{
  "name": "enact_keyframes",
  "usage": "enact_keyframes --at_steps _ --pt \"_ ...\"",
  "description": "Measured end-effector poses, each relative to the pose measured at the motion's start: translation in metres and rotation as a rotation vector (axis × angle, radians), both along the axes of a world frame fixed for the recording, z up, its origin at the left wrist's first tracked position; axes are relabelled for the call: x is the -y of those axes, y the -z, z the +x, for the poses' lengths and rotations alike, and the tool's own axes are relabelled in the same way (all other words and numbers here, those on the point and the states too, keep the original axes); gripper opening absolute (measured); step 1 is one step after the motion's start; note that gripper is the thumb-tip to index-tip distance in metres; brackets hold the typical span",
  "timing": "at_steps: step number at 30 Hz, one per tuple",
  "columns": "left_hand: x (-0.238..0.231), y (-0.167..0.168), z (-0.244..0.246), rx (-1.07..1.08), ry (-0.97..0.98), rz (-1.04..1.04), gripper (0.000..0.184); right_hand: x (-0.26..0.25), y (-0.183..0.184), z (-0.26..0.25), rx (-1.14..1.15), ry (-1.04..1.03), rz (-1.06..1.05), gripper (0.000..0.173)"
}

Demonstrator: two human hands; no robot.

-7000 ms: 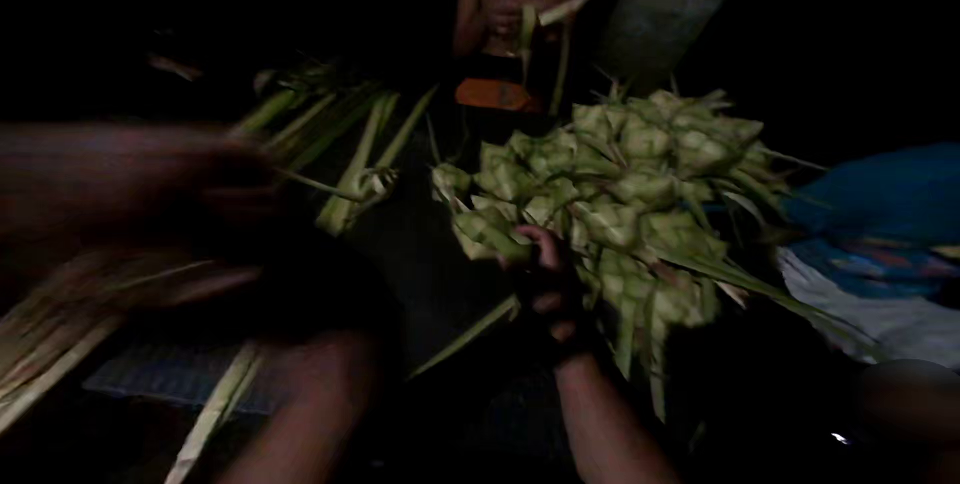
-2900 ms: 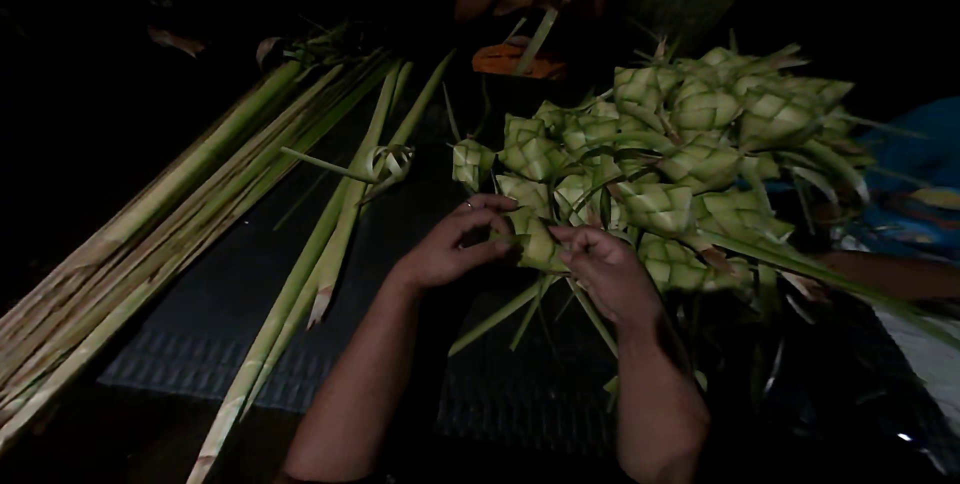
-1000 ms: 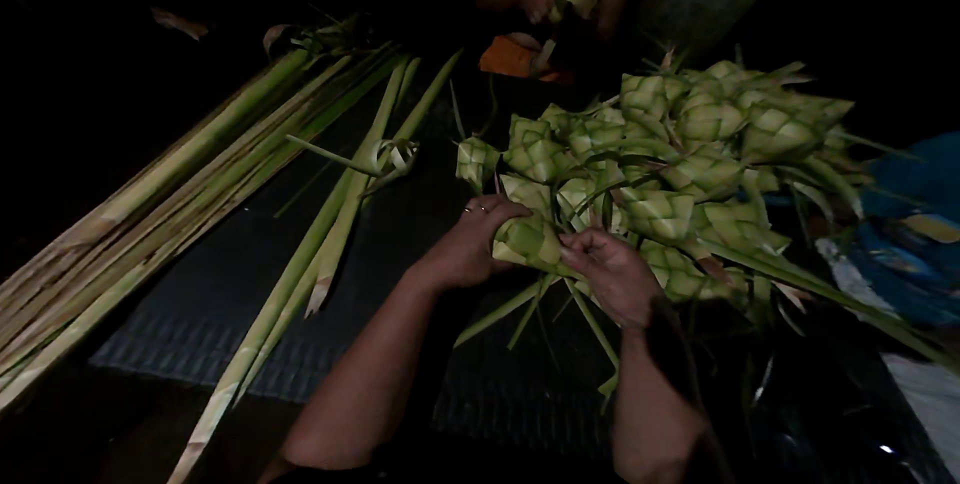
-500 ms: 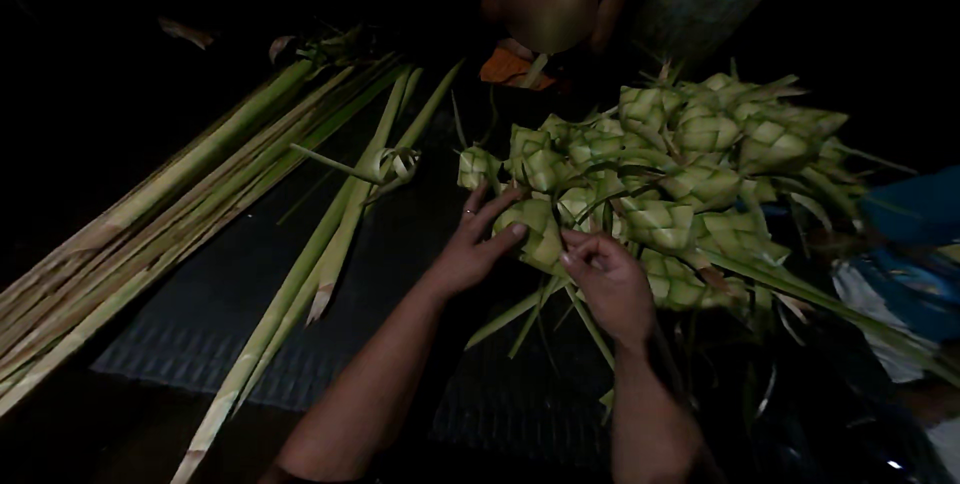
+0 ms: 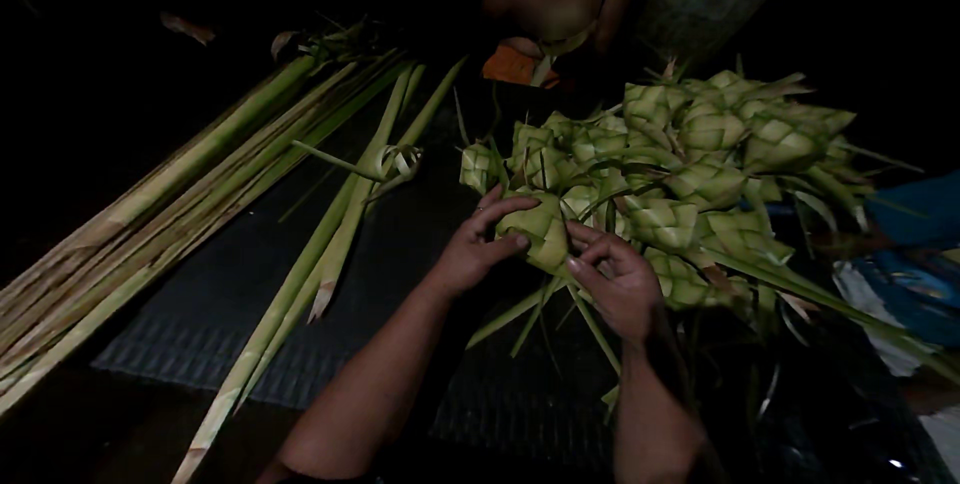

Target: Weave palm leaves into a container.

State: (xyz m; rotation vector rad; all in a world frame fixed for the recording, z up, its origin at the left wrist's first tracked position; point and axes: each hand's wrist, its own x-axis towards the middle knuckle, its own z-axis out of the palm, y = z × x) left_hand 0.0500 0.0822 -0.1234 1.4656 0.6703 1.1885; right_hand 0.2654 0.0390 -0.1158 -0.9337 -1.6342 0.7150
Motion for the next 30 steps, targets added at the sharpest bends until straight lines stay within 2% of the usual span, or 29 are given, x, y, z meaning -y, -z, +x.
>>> enact_keyframes --at_steps 5,7,10,13,17,20,23,25,28,30 --pt "0.0 -0.004 -0.003 -0.031 0.051 -0.014 0.053 -0.003 0.002 0.0 0.006 0.044 0.025 0.008" --pt "0.001 -0.005 -0.002 -0.117 0.022 0.014 0.057 -0.004 0.003 0.0 0.005 0.084 0.046 0.011" --pt "0.004 -0.005 0.008 -0.274 -0.113 0.063 0.056 -0.002 0.001 -0.006 0.24 0.314 0.117 0.026" --pt "0.007 0.002 0.02 -0.375 -0.256 0.212 0.053 0.004 -0.003 -0.017 0.392 0.432 0.124 0.027" --pt "0.007 0.015 0.033 -0.441 -0.352 0.36 0.052 0.004 -0.005 -0.021 0.409 0.397 -0.053 0.025" --pt "0.01 0.015 0.036 -0.479 -0.371 0.389 0.056 0.0 -0.004 -0.017 0.391 0.328 -0.138 0.019" --pt "0.011 0.01 0.029 -0.408 -0.283 0.265 0.067 -0.002 -0.002 -0.015 0.343 0.295 -0.121 0.016" --pt "0.008 0.013 0.024 -0.204 -0.261 0.182 0.081 -0.002 0.0 -0.014 0.306 0.305 -0.071 0.015" --pt "0.01 0.006 0.024 0.072 -0.291 -0.143 0.098 -0.003 0.003 -0.018 0.302 0.288 0.028 0.017" --pt "0.011 0.002 0.025 0.097 -0.252 -0.329 0.096 -0.001 0.005 -0.024 0.345 0.243 0.085 0.018"
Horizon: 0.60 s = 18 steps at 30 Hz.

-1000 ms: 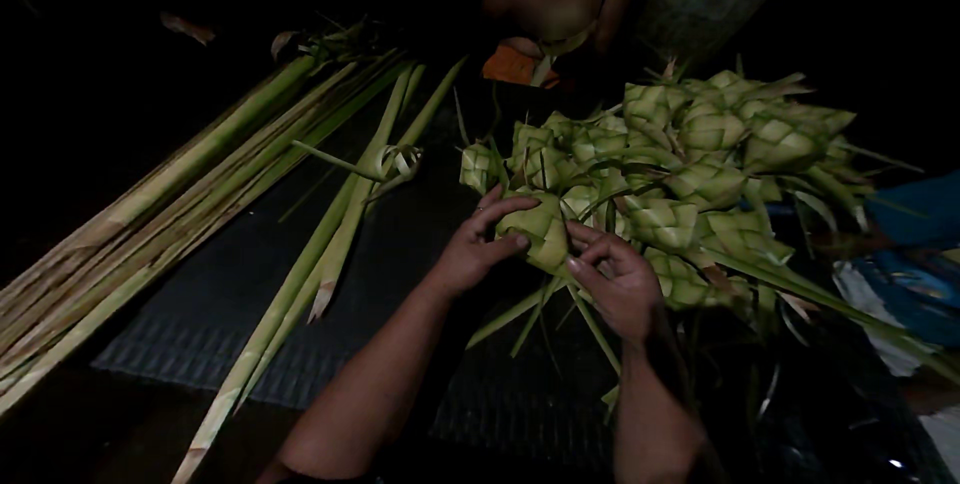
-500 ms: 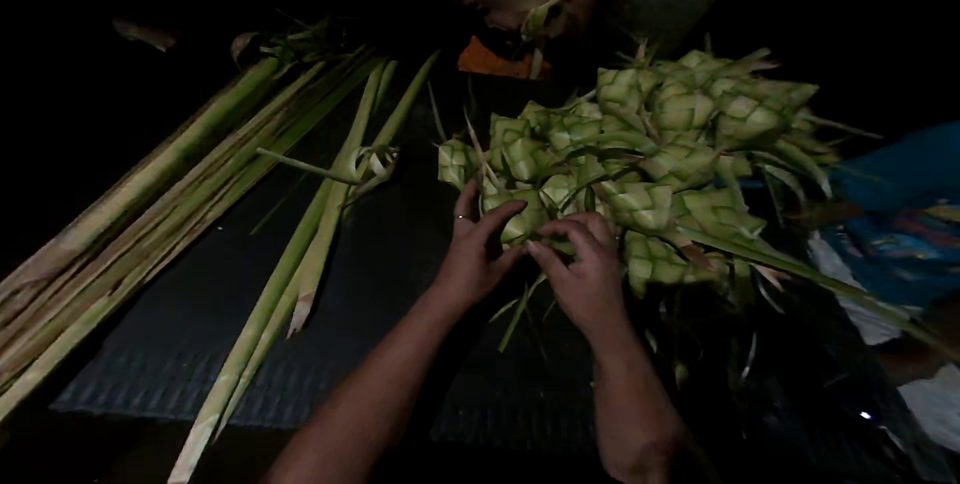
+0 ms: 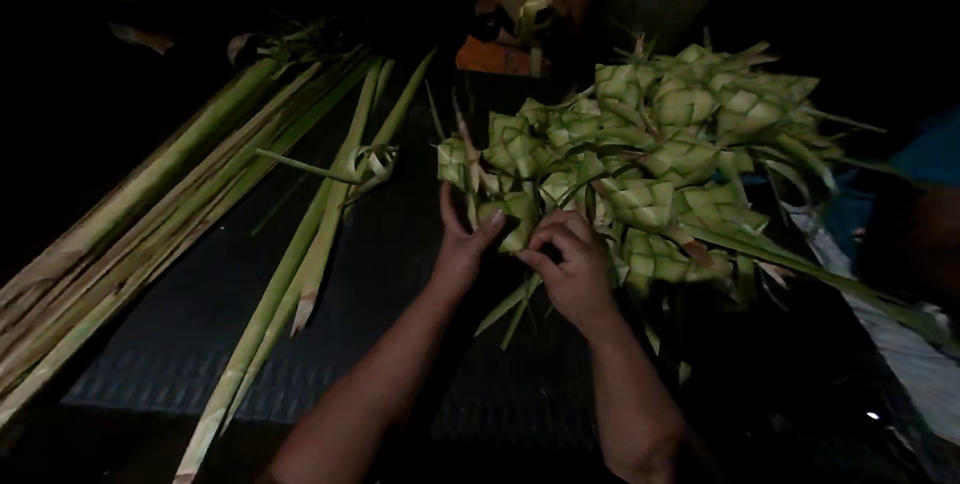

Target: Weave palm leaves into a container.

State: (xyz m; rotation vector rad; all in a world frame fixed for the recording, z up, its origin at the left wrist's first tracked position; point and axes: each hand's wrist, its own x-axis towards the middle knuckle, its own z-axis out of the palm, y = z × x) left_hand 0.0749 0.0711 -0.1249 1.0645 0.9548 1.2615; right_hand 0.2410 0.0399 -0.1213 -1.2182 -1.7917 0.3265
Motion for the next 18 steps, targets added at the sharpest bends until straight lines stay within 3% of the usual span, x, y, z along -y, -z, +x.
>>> enact_keyframes --at_steps 4,6,9,13,18 --pt "-0.002 0.001 0.001 0.131 0.061 -0.124 0.05 0.004 0.004 -0.011 0.037 -0.039 -0.002 0.014" --pt "-0.001 0.0 0.002 0.141 0.018 -0.092 0.039 0.005 0.002 -0.013 0.045 0.003 -0.045 0.017" --pt "0.002 -0.003 0.005 0.137 -0.089 -0.021 0.037 0.007 0.0 -0.015 0.079 0.064 -0.094 0.026" --pt "0.005 -0.003 0.008 0.003 -0.169 0.003 0.04 0.008 -0.002 -0.013 0.072 0.067 -0.121 0.027" --pt "0.004 0.002 0.012 0.032 -0.232 -0.007 0.037 0.007 -0.002 -0.018 -0.217 -0.011 -0.257 0.014"
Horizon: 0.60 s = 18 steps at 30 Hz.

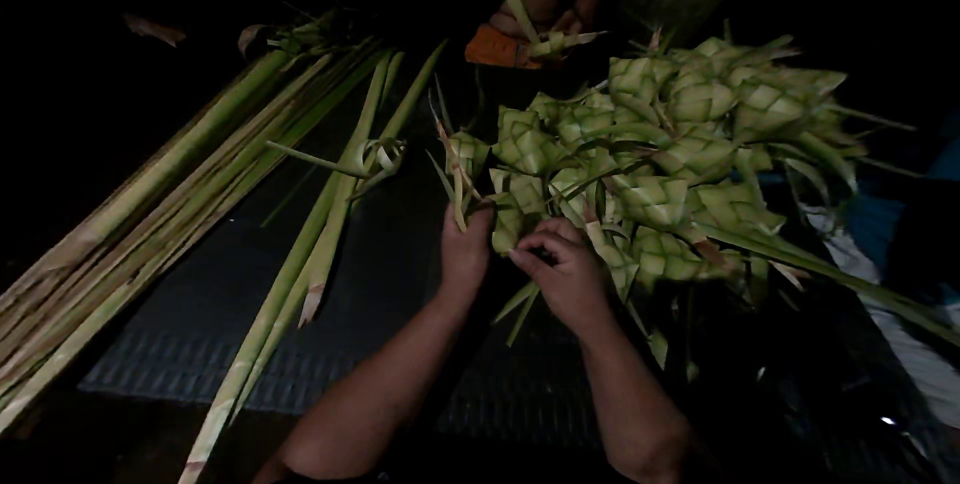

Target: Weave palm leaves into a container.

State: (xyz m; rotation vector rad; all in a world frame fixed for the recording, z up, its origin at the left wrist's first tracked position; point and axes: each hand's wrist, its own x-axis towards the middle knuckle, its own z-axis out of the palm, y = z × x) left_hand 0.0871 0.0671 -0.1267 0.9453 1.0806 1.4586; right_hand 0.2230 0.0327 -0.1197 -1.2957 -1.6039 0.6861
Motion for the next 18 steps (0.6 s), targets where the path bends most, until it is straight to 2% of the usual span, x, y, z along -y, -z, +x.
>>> enact_keyframes --at_steps 3,6,8,12,15,18 --pt "0.003 -0.002 0.002 0.003 -0.015 0.009 0.039 0.001 0.003 -0.004 -0.21 -0.009 -0.042 0.006" --pt "0.004 -0.002 0.003 0.064 0.014 -0.02 0.043 -0.001 0.011 -0.007 -0.286 -0.032 0.045 0.004" --pt "0.003 -0.004 0.003 0.139 0.064 -0.103 0.041 -0.003 0.015 -0.006 -0.236 -0.054 0.142 0.006" --pt "0.0 -0.004 0.002 0.221 0.138 -0.206 0.042 -0.007 0.016 0.001 0.022 -0.018 0.305 0.018" --pt "-0.005 -0.001 -0.003 0.238 0.181 -0.259 0.047 -0.008 0.012 0.005 0.157 0.072 0.293 0.023" --pt "-0.01 -0.005 -0.007 0.295 0.205 -0.331 0.048 -0.009 0.004 0.012 0.222 0.142 0.191 0.032"
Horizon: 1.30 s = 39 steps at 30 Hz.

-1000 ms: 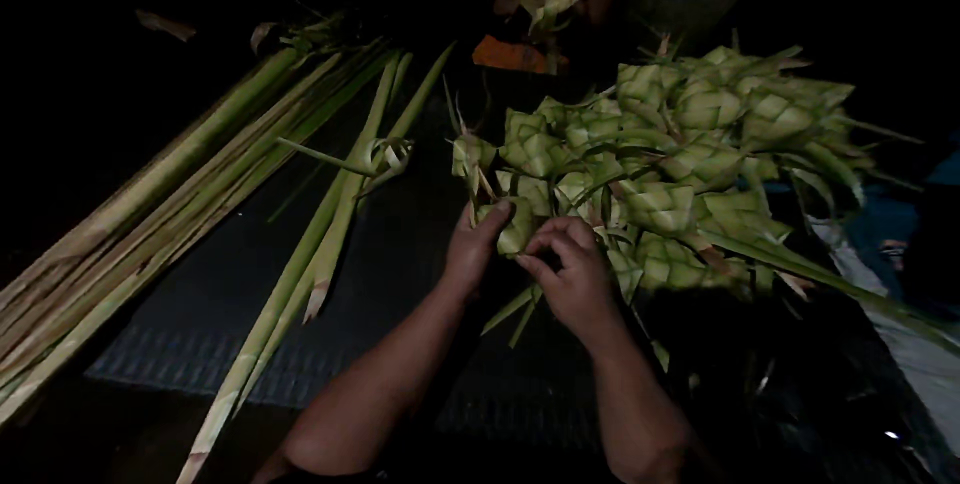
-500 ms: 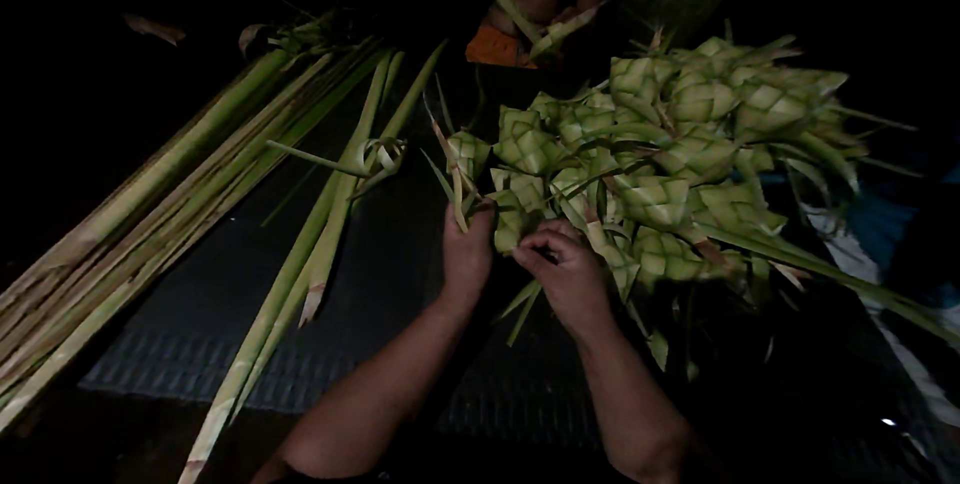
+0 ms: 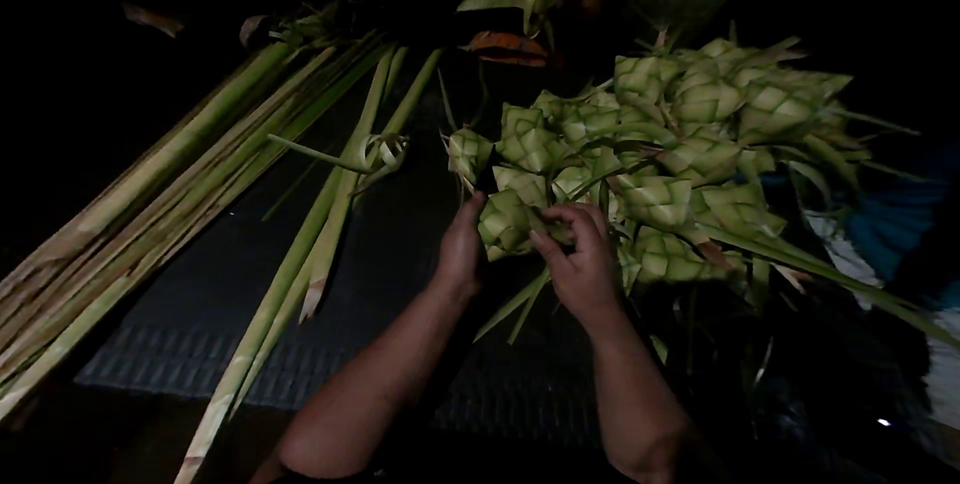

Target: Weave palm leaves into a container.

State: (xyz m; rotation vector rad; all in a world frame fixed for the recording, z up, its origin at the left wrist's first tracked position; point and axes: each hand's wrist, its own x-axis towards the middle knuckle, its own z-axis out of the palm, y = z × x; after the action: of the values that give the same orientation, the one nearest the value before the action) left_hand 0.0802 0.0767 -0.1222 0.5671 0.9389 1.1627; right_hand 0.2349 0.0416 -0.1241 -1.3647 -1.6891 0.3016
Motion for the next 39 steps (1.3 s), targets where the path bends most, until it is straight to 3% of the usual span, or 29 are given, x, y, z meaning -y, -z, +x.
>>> enact_keyframes --at_steps 3,7,12,15,17,19,20,22,24,28,32,35,37,39 --pt "-0.005 -0.004 -0.004 0.028 -0.004 -0.007 0.049 -0.003 -0.005 0.01 0.017 0.033 -0.134 0.035" --pt "-0.008 -0.007 -0.015 -0.065 -0.005 0.029 0.045 -0.003 -0.009 0.017 -0.039 -0.083 -0.227 0.02" --pt "-0.016 -0.005 -0.022 -0.046 0.055 -0.047 0.045 0.001 -0.009 0.014 -0.415 -0.272 -0.268 0.01" --pt "-0.016 -0.003 -0.02 -0.298 -0.015 -0.028 0.047 0.003 -0.014 0.009 -0.62 -0.209 -0.332 0.007" --pt "-0.011 0.0 -0.02 -0.547 -0.147 0.213 0.057 0.004 -0.017 0.009 -0.605 -0.13 -0.311 0.006" --pt "-0.004 0.002 -0.024 -0.843 -0.2 0.635 0.079 0.004 -0.018 0.009 -0.514 -0.062 -0.266 0.004" --pt "0.001 -0.002 -0.025 -0.98 -0.169 0.859 0.085 0.005 -0.018 0.01 -0.457 -0.041 -0.239 0.004" --pt "0.005 -0.003 -0.019 -1.152 0.0 1.209 0.077 0.004 -0.016 0.011 -0.376 -0.035 -0.194 0.005" --pt "0.005 0.005 -0.009 -1.335 0.163 1.317 0.07 0.004 -0.013 0.015 -0.289 -0.066 -0.141 0.007" --pt "-0.005 0.022 -0.005 -1.366 0.02 1.26 0.047 0.006 -0.015 0.018 -0.255 -0.174 -0.049 0.012" --pt "-0.008 0.025 -0.001 -1.285 -0.02 1.271 0.05 0.007 -0.017 0.02 -0.348 -0.206 -0.091 0.014" --pt "-0.003 0.019 -0.001 -1.224 -0.038 1.154 0.052 0.006 -0.016 0.018 -0.542 -0.239 -0.067 0.006" --pt "0.002 0.015 0.001 -1.135 -0.108 1.011 0.056 0.007 -0.015 0.015 -0.652 -0.247 -0.028 0.032" --pt "0.009 0.012 0.006 -0.998 -0.222 0.89 0.061 0.008 -0.014 0.009 -0.549 -0.205 0.012 0.052"
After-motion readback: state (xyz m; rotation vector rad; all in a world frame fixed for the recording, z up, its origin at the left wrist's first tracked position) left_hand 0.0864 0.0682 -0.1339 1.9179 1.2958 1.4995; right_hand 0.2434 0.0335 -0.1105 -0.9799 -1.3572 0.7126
